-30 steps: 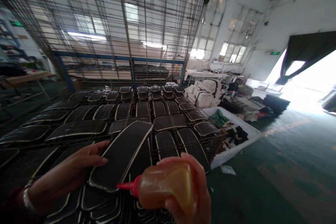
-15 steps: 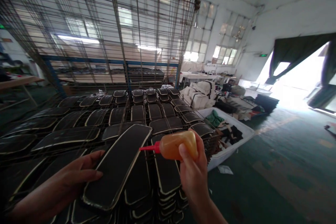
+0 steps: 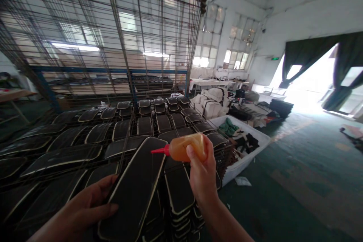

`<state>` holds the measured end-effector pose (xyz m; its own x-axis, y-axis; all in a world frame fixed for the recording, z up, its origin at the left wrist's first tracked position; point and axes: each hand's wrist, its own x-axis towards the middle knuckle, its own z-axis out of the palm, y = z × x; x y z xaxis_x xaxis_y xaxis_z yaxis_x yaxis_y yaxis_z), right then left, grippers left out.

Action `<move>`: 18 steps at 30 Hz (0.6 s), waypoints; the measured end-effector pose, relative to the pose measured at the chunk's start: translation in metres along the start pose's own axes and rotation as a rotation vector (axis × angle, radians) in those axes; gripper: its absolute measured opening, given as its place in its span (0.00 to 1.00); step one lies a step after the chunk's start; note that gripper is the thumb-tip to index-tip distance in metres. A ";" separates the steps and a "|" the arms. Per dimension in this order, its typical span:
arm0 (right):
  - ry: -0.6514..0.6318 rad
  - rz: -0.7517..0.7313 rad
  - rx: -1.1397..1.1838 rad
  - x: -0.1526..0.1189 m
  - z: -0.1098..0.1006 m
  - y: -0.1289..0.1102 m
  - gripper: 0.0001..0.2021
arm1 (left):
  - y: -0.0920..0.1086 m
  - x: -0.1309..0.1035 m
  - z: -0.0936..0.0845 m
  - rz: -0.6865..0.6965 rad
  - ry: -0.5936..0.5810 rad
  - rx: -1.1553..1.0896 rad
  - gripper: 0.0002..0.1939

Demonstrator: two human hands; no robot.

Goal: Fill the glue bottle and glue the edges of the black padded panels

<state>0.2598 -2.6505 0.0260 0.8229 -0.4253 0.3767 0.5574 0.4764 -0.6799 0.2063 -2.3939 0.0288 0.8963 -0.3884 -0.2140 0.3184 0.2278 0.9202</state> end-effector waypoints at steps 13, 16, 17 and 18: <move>-0.183 -0.037 -0.140 -0.014 -0.018 -0.020 0.30 | 0.001 0.006 -0.006 0.014 -0.008 -0.032 0.18; -0.198 -0.123 -0.191 -0.016 -0.019 -0.019 0.31 | 0.000 0.008 -0.004 0.002 -0.009 -0.054 0.18; -0.225 -0.091 -0.178 -0.020 -0.019 -0.016 0.31 | 0.000 0.009 -0.004 0.004 -0.005 -0.056 0.19; -0.248 -0.028 -0.141 -0.024 -0.020 -0.013 0.32 | -0.001 0.011 -0.004 0.007 0.003 -0.053 0.19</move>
<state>0.2309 -2.6618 0.0135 0.8185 -0.2278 0.5273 0.5743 0.3482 -0.7410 0.2168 -2.3946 0.0244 0.8996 -0.3837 -0.2086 0.3279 0.2777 0.9030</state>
